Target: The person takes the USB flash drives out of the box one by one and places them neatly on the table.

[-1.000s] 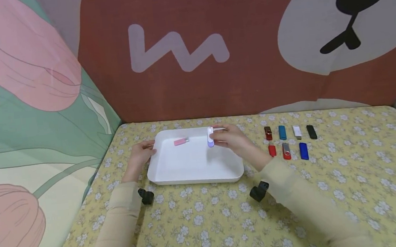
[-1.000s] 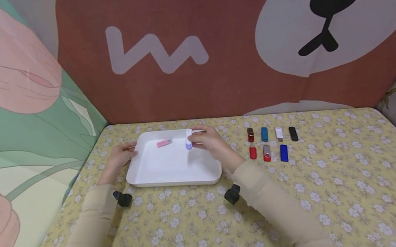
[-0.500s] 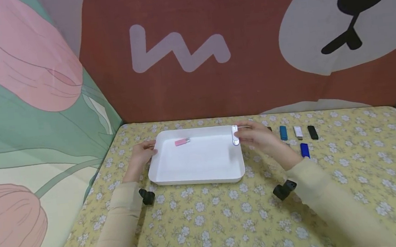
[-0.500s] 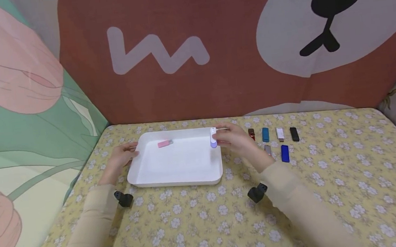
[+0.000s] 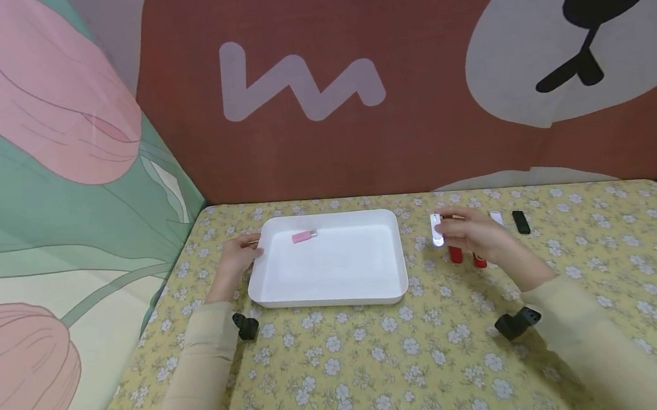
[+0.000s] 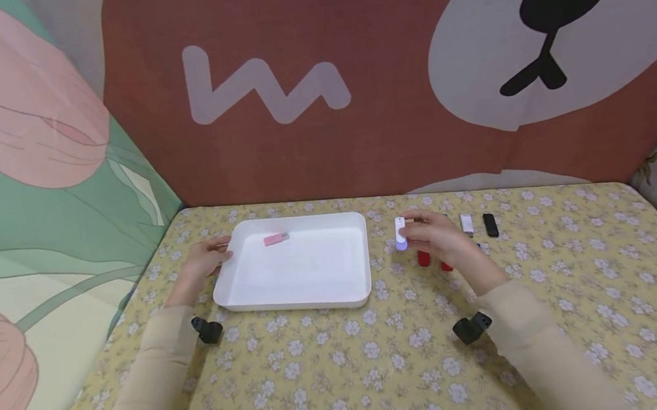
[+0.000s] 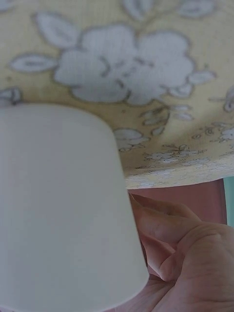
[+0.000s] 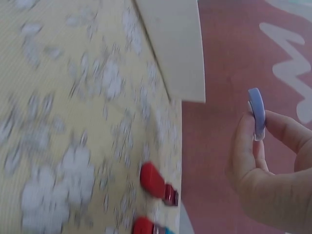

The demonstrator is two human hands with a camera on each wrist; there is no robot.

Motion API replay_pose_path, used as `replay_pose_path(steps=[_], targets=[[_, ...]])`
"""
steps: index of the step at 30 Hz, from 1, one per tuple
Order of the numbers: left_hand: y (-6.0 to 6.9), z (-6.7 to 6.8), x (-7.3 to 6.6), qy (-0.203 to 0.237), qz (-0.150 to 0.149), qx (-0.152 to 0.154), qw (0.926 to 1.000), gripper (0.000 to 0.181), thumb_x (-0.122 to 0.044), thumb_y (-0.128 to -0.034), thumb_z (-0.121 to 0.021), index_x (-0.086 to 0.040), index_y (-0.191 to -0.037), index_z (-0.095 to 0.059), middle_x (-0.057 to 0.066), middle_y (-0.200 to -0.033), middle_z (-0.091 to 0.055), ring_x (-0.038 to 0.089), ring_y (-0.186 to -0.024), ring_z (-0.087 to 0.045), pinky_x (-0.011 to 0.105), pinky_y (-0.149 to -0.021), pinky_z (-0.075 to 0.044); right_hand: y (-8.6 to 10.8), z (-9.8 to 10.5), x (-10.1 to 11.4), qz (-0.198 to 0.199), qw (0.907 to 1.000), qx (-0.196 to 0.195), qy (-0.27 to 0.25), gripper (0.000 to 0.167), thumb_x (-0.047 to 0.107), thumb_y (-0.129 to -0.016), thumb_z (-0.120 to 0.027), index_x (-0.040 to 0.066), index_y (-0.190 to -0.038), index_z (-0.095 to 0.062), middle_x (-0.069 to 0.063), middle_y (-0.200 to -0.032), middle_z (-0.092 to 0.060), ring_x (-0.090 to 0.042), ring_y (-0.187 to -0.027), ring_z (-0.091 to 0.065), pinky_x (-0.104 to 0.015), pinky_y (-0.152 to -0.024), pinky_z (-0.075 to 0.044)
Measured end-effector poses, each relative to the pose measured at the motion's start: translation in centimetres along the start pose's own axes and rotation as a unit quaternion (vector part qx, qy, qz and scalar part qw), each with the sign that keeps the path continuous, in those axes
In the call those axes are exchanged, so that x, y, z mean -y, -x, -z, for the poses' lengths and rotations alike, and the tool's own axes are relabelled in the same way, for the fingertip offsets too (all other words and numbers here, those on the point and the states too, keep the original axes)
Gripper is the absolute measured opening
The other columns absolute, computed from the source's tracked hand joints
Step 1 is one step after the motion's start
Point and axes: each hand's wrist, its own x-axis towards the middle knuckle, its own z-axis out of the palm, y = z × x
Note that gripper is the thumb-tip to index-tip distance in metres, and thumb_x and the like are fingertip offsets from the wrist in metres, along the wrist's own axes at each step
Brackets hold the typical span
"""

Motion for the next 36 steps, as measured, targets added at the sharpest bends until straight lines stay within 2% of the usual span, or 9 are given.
replay_pose_path(steps=[5, 8, 11, 15, 19, 22, 26, 30, 36], targets=[[0.0, 0.0, -0.1, -0.007, 0.004, -0.004, 1.0, 0.043, -0.008, -0.0969, -0.051, -0.005, -0.14, -0.048, 0.02, -0.14, -0.048, 0.031, -0.124, -0.051, 0.039, -0.094, -0.049, 0.6, 1.5, -0.4, -0.013, 0.9996, -0.012, 0.021, 0.075, 0.024, -0.097, -0.056, 0.0, -0.152, -0.011, 0.013, -0.106, -0.051, 0.004, -0.09, -0.06, -0.019, -0.086, -0.051], [-0.4, 0.0, -0.1, -0.008, 0.011, -0.003, 0.9999, 0.044, -0.009, -0.0979, -0.049, -0.007, -0.141, -0.046, 0.019, -0.14, -0.048, 0.031, -0.124, -0.05, 0.038, -0.091, -0.049, 0.9, 2.6, -0.7, -0.014, 0.9997, -0.015, 0.009, 0.074, 0.021, -0.096, -0.057, 0.0, -0.152, -0.012, 0.016, -0.102, -0.055, 0.003, -0.089, -0.062, -0.018, -0.084, -0.052], [-0.5, 0.0, -0.1, -0.008, 0.012, -0.002, 0.9999, 0.044, -0.009, -0.0981, -0.049, -0.007, -0.142, -0.046, 0.019, -0.14, -0.048, 0.031, -0.124, -0.05, 0.038, -0.091, -0.049, 1.2, 3.7, -1.1, -0.013, 0.9998, -0.017, -0.006, 0.062, 0.019, -0.095, -0.058, 0.008, -0.146, -0.025, 0.015, -0.102, -0.055, 0.003, -0.09, -0.062, -0.017, -0.083, -0.052], [-0.4, -0.1, -0.2, 0.004, 0.012, 0.003, 0.9999, 0.044, -0.008, -0.0982, -0.048, -0.006, -0.142, -0.045, 0.019, -0.143, -0.045, 0.032, -0.129, -0.047, 0.043, -0.1, -0.045, 1.6, 5.1, -1.6, -0.017, 0.9995, -0.025, -0.006, 0.039, 0.016, -0.095, -0.058, 0.023, -0.129, -0.039, 0.017, -0.1, -0.056, 0.002, -0.088, -0.062, -0.017, -0.082, -0.053], [-0.3, -0.1, -0.3, 0.01, 0.012, 0.005, 0.9999, 0.045, -0.008, -0.0982, -0.048, -0.006, -0.143, -0.044, 0.019, -0.144, -0.044, 0.032, -0.13, -0.046, 0.043, -0.102, -0.045, 1.9, 6.1, -1.9, -0.022, 0.9993, -0.029, 0.006, 0.04, 0.015, -0.096, -0.056, 0.023, -0.13, -0.038, 0.019, -0.099, -0.056, 0.001, -0.087, -0.061, -0.018, -0.081, -0.053], [-0.2, -0.1, -0.3, 0.012, 0.013, 0.007, 0.9998, 0.045, -0.008, -0.0982, -0.048, -0.006, -0.143, -0.044, 0.019, -0.144, -0.044, 0.032, -0.13, -0.046, 0.043, -0.101, -0.045, 2.1, 6.8, -2.3, -0.023, 0.9993, -0.029, -0.006, 0.04, 0.014, -0.096, -0.056, 0.024, -0.131, -0.038, 0.018, -0.099, -0.055, 0.002, -0.088, -0.061, -0.018, -0.081, -0.052], [-0.1, -0.2, -0.3, 0.009, 0.014, 0.008, 0.9998, 0.045, -0.008, -0.0983, -0.048, -0.006, -0.143, -0.044, 0.019, -0.144, -0.044, 0.032, -0.13, -0.046, 0.043, -0.101, -0.045, 2.5, 7.5, -2.8, -0.018, 0.9989, -0.027, -0.035, 0.032, 0.012, -0.095, -0.057, 0.028, -0.12, -0.044, 0.015, -0.1, -0.054, 0.0, -0.088, -0.061, -0.017, -0.081, -0.052], [-0.1, -0.2, -0.2, 0.006, 0.015, 0.005, 0.9999, 0.044, -0.008, -0.0982, -0.048, -0.006, -0.142, -0.045, 0.019, -0.143, -0.045, 0.032, -0.128, -0.047, 0.043, -0.1, -0.045, 2.8, 8.2, -3.3, -0.015, 0.9986, -0.029, -0.042, 0.03, 0.01, -0.095, -0.057, 0.028, -0.115, -0.046, 0.015, -0.098, -0.056, 0.0, -0.088, -0.061, -0.016, -0.08, -0.053], [-0.2, 0.0, 0.0, 0.007, 0.017, 0.004, 0.9998, 0.045, -0.008, -0.0983, -0.048, -0.005, -0.143, -0.044, 0.02, -0.144, -0.045, 0.032, -0.129, -0.047, 0.043, -0.101, -0.045, 3.4, 9.3, -3.6, -0.023, 0.9989, -0.039, 0.013, 0.032, 0.016, -0.095, -0.058, 0.032, -0.118, -0.042, 0.021, -0.101, -0.052, 0.006, -0.09, -0.059, -0.015, -0.081, -0.052]])
